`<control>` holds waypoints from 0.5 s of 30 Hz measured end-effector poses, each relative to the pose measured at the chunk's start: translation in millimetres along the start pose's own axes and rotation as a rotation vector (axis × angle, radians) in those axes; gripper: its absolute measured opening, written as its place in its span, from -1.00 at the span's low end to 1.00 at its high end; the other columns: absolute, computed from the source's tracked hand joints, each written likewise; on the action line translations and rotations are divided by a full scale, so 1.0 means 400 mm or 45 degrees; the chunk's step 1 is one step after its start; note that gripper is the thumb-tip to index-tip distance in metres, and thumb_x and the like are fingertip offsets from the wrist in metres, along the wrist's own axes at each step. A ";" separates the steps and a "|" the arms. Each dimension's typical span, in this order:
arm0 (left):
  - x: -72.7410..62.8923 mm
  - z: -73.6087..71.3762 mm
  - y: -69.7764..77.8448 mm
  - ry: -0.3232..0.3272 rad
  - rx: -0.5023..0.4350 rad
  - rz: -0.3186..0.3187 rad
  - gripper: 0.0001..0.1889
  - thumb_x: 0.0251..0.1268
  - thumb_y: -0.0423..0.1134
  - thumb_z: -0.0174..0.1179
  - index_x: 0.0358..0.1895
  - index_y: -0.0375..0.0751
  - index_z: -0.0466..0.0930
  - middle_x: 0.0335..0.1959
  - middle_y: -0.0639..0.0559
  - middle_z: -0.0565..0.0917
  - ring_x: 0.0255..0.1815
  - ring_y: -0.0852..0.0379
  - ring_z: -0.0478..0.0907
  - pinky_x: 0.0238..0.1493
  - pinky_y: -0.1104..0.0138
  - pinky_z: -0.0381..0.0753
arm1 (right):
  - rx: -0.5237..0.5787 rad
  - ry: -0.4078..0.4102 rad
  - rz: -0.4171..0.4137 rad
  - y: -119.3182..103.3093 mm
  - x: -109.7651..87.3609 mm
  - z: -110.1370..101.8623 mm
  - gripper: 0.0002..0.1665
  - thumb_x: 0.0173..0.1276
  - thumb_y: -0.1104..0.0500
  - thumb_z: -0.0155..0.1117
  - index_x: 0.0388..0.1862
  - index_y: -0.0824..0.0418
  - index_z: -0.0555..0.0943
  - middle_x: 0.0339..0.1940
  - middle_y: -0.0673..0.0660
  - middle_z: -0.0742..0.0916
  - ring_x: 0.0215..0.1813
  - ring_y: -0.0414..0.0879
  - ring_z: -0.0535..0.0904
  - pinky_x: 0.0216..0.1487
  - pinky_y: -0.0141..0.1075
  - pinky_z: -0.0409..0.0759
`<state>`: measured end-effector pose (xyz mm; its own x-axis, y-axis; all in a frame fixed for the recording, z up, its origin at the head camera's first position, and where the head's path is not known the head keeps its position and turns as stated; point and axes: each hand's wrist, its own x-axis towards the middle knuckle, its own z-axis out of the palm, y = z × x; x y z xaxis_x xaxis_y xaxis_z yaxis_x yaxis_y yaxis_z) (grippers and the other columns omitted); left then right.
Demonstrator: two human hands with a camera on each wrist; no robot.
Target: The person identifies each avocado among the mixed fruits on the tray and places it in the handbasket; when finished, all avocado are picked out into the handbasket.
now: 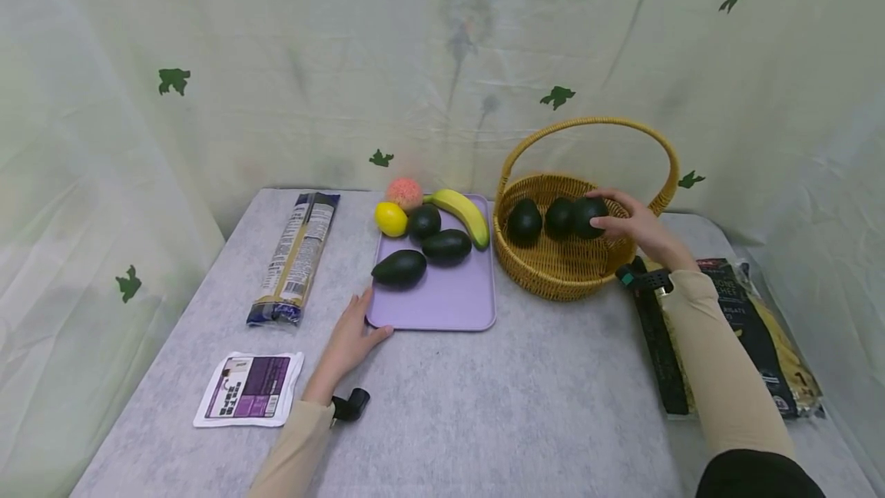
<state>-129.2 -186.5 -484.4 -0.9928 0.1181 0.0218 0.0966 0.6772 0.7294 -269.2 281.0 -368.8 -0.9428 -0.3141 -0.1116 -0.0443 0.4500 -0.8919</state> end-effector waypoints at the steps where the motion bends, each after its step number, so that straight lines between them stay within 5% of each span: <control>1: 0.000 0.000 0.000 -0.001 0.001 -0.006 -0.16 0.26 -0.27 0.25 0.46 -0.48 -0.06 0.45 -0.40 0.04 0.46 -0.38 -0.16 0.40 -0.13 -0.13 | -0.013 0.004 0.006 0.002 0.002 -0.006 -0.33 0.42 0.06 0.19 0.44 0.13 0.24 0.50 0.19 0.14 0.03 0.15 0.56 0.01 -0.16 0.55; 7: 0.000 0.000 0.002 -0.008 0.005 -0.023 -0.16 0.27 -0.27 0.25 0.46 -0.47 -0.06 0.46 -0.39 0.03 0.46 -0.36 -0.17 0.41 -0.12 -0.13 | -0.107 0.001 0.039 0.010 0.018 -0.030 -0.30 0.42 0.03 0.18 0.46 0.14 0.21 0.51 0.24 0.11 0.01 0.11 0.53 -0.10 -0.28 0.53; 11: 0.001 0.000 0.004 -0.004 0.010 -0.018 -0.17 0.27 -0.27 0.25 0.46 -0.47 -0.06 0.46 -0.39 0.04 0.46 -0.37 -0.16 0.41 -0.12 -0.12 | -0.172 -0.009 0.045 0.010 0.025 -0.031 -0.32 0.43 0.08 0.17 0.45 0.19 0.21 0.51 0.28 0.12 0.17 0.22 0.39 0.06 0.01 0.48; 15: -0.002 -0.001 0.005 -0.013 0.007 -0.032 -0.17 0.28 -0.27 0.24 0.47 -0.45 -0.07 0.46 -0.37 0.03 0.47 -0.36 -0.17 0.41 -0.11 -0.13 | -0.231 -0.041 0.022 0.008 0.034 -0.030 -0.37 0.41 0.19 0.18 0.39 0.29 0.26 0.48 0.34 0.14 0.38 0.30 0.13 0.24 0.27 0.21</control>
<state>-128.3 -185.3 -482.7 -0.9941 0.1082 -0.0038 0.0717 0.6841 0.7259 -286.2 288.4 -368.0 -0.9330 -0.3303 -0.1428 -0.0897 0.5978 -0.7966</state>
